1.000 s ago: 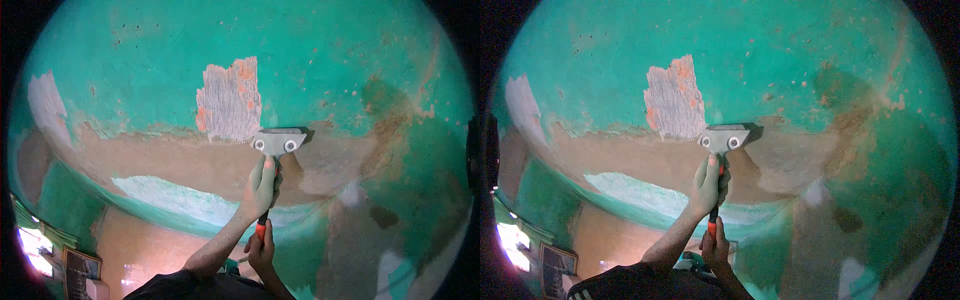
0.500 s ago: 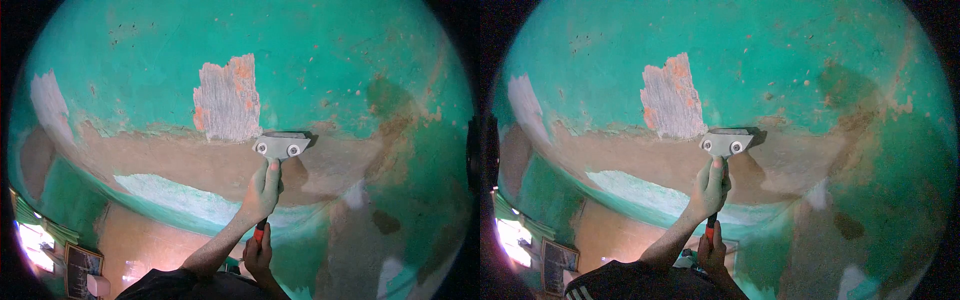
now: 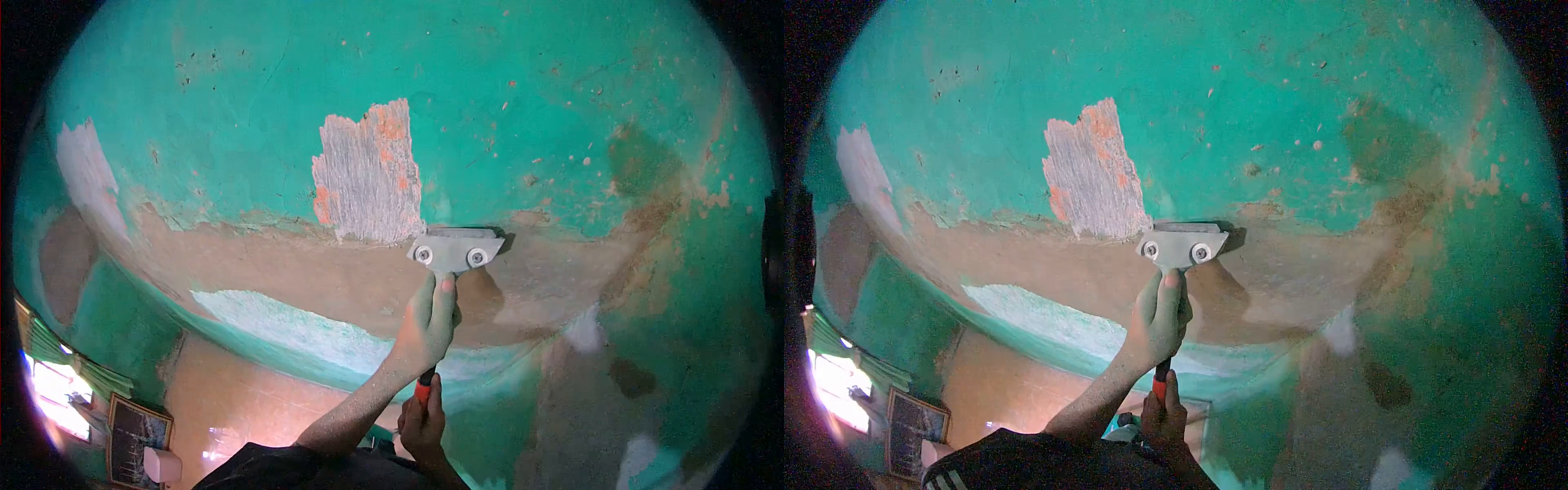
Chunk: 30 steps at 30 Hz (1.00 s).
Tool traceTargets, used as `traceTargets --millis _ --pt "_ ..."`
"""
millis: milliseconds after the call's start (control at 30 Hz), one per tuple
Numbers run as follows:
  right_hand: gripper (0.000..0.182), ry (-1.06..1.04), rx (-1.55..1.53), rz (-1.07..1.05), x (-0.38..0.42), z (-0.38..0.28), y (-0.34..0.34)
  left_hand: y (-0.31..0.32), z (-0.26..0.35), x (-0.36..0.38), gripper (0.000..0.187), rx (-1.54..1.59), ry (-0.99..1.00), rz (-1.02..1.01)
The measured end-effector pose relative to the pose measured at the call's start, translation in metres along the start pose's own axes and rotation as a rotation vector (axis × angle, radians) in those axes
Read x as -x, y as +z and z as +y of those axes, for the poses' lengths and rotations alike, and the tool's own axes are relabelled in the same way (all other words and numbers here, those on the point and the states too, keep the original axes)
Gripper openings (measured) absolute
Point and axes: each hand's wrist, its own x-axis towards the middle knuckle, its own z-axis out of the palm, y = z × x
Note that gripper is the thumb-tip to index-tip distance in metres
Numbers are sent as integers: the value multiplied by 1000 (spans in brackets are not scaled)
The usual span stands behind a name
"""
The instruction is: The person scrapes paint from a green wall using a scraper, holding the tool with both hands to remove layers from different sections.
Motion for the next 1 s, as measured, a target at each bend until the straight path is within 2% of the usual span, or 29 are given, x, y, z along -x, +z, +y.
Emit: traceTargets --millis 67,167,333,400,500,600,700,800,900,933,1000 --pt "61 -32 -116 -6 -5 -14 -4 2 11 -4 34 40 24 -10" --pt "60 -2 -18 9 -4 -18 -1 1 6 -3 34 31 18 0" --pt "61 57 -132 -6 -2 -31 -1 0 14 -1 40 -14 -9 -35" --pt "61 77 -76 -19 -8 -38 0 -2 26 -5 41 2 0 -55" --pt "60 69 -107 -10 -2 -31 2 -2 14 -2 37 -10 -1 -10" --pt "59 70 -165 -16 -5 -40 -1 -4 28 -1 35 12 -116 -49" --pt "59 55 -55 -8 -7 -35 1 -6 30 -2 34 -12 -96 -65" --pt "58 113 -123 17 1 -37 2 -1 10 2 32 -45 26 19" --pt "58 146 -149 12 -8 -50 -2 4 16 0 25 -76 237 113" --pt "57 117 -111 13 -12 -55 -4 6 11 -1 26 -89 303 160" --pt "57 191 -199 34 -5 -46 1 8 0 -3 34 -120 445 249"
